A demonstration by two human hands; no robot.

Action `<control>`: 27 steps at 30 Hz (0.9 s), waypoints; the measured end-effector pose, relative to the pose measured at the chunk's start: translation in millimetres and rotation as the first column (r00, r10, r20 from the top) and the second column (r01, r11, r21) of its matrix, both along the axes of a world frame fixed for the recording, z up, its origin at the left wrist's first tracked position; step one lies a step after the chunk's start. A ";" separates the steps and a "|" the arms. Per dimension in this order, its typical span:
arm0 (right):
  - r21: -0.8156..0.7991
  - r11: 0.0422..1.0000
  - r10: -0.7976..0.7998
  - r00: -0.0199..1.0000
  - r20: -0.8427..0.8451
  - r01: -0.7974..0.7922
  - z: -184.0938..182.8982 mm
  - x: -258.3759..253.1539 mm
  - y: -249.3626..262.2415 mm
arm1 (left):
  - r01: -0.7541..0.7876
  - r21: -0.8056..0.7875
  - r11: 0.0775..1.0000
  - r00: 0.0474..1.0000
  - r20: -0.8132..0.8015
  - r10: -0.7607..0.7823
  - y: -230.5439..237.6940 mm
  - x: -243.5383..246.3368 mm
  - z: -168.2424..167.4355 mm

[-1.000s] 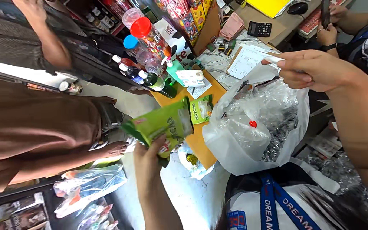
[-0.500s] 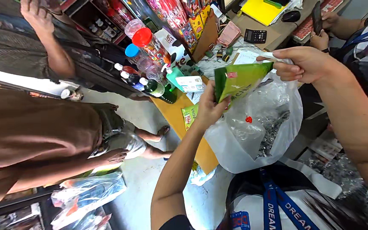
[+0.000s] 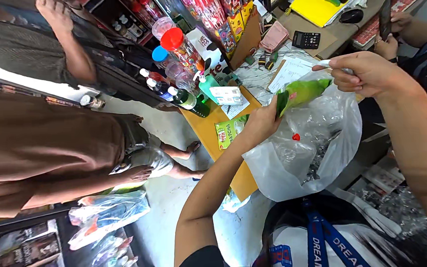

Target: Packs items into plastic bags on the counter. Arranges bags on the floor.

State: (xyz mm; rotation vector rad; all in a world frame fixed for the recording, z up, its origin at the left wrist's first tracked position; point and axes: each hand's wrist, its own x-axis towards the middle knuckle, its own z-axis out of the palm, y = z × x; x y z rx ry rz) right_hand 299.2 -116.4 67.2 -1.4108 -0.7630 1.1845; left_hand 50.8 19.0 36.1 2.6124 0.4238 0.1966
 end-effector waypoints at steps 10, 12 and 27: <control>-0.001 0.985 0.163 0.941 0.297 -0.170 30.1 -48.5 -4.5 | 0.015 -0.142 0.990 0.870 -0.486 -0.083 -11.7 64.5 8.5; -0.013 0.988 0.154 0.943 0.294 -0.157 26.4 -46.2 -2.6 | 0.115 -0.248 0.962 0.858 -0.463 -0.222 -7.5 79.9 -14.1; -0.127 0.972 0.213 0.971 0.112 -0.199 8.6 -36.6 -30.8 | -0.882 -0.283 0.378 0.471 -0.492 0.732 169.9 -134.4 -232.8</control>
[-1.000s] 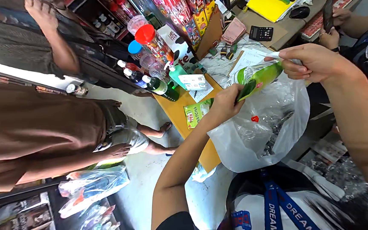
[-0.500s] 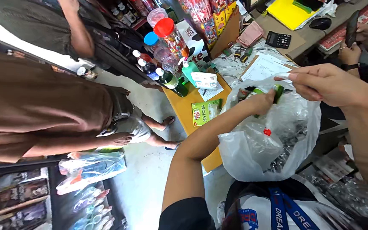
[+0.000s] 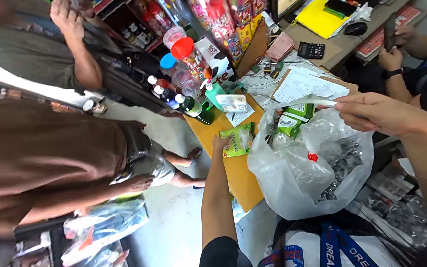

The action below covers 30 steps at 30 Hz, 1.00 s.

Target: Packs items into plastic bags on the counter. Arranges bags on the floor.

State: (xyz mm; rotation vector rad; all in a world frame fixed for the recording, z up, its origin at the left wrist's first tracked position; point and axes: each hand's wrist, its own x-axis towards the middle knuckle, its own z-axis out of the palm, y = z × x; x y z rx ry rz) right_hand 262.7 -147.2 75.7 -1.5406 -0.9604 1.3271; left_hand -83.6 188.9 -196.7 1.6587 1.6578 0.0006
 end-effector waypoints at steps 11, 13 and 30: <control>-0.060 0.998 0.013 0.996 -0.087 -0.018 7.9 -2.4 0.6 | -0.294 -0.284 0.913 0.811 0.431 0.395 -80.1 -3.3 -2.8; -0.026 0.999 0.021 0.990 -0.140 -0.025 2.7 3.0 1.0 | -0.311 -0.197 0.930 0.796 0.481 0.368 -93.2 -0.9 43.5; 0.177 0.980 0.132 0.958 -0.256 -0.088 -14.0 24.1 26.3 | 0.408 0.700 0.586 0.737 0.126 -0.664 -197.7 60.2 300.8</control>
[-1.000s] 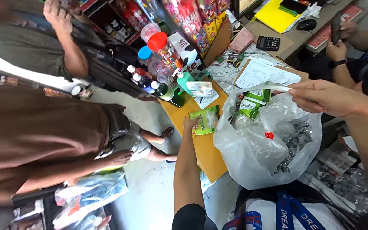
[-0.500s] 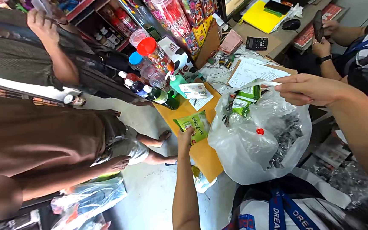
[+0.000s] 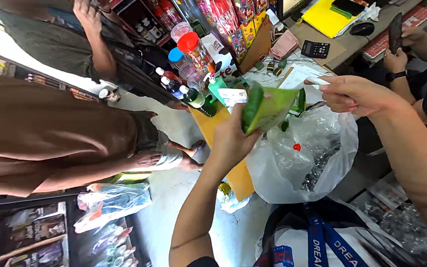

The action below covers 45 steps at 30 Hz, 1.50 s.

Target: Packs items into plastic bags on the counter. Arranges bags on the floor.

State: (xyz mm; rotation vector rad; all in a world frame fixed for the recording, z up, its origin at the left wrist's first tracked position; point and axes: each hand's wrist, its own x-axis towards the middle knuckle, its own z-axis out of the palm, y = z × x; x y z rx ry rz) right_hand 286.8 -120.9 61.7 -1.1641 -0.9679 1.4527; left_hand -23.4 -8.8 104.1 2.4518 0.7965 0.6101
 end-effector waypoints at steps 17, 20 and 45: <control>-0.025 0.999 0.041 0.998 0.043 -0.040 -6.5 -2.1 3.1 | 0.024 -0.292 0.956 0.628 -0.740 -0.242 29.6 83.4 -32.8; -0.009 0.996 0.089 0.995 0.036 -0.089 -15.4 8.5 -0.8 | -0.154 -0.226 0.962 0.834 -0.551 0.004 14.3 27.6 -0.4; 0.248 0.951 0.179 0.983 0.036 -0.182 74.4 -58.4 -50.8 | 0.158 -0.619 0.769 0.519 0.715 0.469 -146.5 -99.4 4.7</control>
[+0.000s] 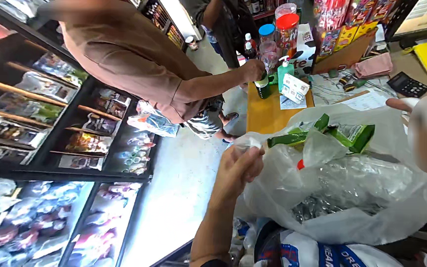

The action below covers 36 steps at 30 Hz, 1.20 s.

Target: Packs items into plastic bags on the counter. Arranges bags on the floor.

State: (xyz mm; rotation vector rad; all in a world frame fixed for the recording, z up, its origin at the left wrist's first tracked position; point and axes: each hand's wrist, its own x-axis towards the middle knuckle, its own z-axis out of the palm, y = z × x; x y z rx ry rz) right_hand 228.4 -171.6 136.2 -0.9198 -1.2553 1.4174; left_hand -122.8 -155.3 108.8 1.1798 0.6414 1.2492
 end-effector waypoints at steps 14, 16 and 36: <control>0.011 0.857 0.516 0.855 -0.056 -0.516 -11.3 -254.4 4.9 | -0.591 0.096 0.801 0.767 -0.241 0.595 -103.1 -221.0 12.2; -0.073 0.805 0.583 0.808 -0.083 -0.589 -28.4 -294.1 10.7 | -0.651 0.061 0.757 0.712 -0.298 0.636 -112.0 -250.5 4.5; -0.900 0.169 0.938 0.346 0.022 -0.403 -452.2 -539.1 -81.7 | -0.612 -0.547 0.571 0.359 -0.836 -0.416 -82.7 -448.0 -379.6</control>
